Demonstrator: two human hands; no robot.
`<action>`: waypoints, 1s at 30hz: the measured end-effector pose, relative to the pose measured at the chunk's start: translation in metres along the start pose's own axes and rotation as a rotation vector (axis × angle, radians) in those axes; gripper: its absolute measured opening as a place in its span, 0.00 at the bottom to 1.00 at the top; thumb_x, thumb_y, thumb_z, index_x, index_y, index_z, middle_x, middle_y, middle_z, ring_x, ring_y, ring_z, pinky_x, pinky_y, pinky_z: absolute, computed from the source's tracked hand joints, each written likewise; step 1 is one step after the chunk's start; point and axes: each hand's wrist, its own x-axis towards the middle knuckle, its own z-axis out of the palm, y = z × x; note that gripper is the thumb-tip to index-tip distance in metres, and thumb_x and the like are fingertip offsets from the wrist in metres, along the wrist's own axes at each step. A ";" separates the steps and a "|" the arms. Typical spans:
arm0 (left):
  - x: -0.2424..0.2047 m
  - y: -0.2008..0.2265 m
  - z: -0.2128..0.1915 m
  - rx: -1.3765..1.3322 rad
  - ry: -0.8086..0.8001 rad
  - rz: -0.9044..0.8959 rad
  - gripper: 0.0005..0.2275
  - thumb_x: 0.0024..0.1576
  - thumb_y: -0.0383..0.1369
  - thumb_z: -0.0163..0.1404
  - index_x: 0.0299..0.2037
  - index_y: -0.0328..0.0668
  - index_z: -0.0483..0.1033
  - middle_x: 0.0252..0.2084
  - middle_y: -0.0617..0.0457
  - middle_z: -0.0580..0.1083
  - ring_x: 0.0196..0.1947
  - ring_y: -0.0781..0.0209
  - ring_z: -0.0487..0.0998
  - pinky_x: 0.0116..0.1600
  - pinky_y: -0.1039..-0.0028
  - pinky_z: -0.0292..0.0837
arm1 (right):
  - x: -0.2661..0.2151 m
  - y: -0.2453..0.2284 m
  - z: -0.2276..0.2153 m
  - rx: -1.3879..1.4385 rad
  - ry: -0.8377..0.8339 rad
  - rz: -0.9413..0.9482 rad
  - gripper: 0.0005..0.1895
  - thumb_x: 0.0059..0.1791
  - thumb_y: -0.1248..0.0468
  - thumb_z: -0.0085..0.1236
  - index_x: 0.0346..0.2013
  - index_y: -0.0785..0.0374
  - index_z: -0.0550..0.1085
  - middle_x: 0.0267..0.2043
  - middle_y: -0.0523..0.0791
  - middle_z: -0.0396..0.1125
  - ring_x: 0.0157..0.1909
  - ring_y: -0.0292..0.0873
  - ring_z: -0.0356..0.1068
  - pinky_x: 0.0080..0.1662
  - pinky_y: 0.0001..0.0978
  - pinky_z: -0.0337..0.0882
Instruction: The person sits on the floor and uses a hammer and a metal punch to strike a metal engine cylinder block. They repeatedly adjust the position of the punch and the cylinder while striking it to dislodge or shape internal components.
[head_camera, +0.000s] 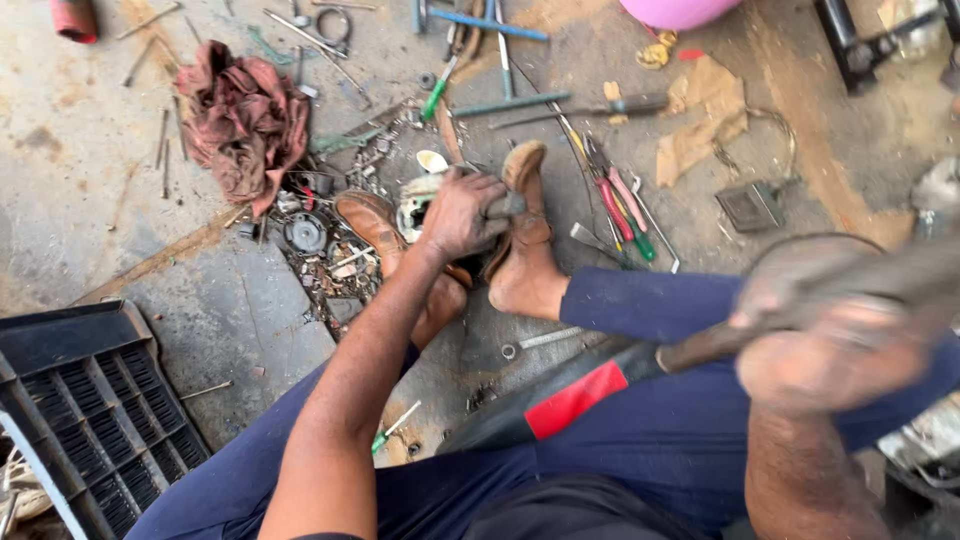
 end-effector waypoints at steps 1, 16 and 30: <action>0.005 0.001 -0.002 0.028 0.019 0.008 0.22 0.47 0.46 0.63 0.48 0.45 0.78 0.47 0.50 0.78 0.51 0.52 0.77 0.61 0.49 0.60 | 0.002 0.006 0.009 0.015 0.028 -0.055 0.29 0.57 0.61 0.47 0.72 0.66 0.60 0.25 0.50 0.67 0.25 0.45 0.69 0.29 0.35 0.70; 0.010 0.019 -0.029 0.001 -0.060 -0.052 0.19 0.48 0.46 0.60 0.42 0.42 0.80 0.52 0.46 0.68 0.56 0.43 0.64 0.62 0.54 0.65 | 0.005 -0.001 0.013 -0.060 0.033 -0.047 0.27 0.63 0.56 0.41 0.75 0.65 0.54 0.26 0.37 0.61 0.23 0.31 0.61 0.27 0.24 0.65; 0.010 0.020 -0.029 -0.066 0.044 0.016 0.23 0.43 0.46 0.62 0.42 0.37 0.79 0.56 0.40 0.68 0.60 0.39 0.64 0.63 0.51 0.64 | -0.020 0.031 0.016 -0.367 -0.110 0.135 0.31 0.56 0.63 0.47 0.73 0.70 0.56 0.23 0.44 0.66 0.21 0.38 0.67 0.26 0.33 0.69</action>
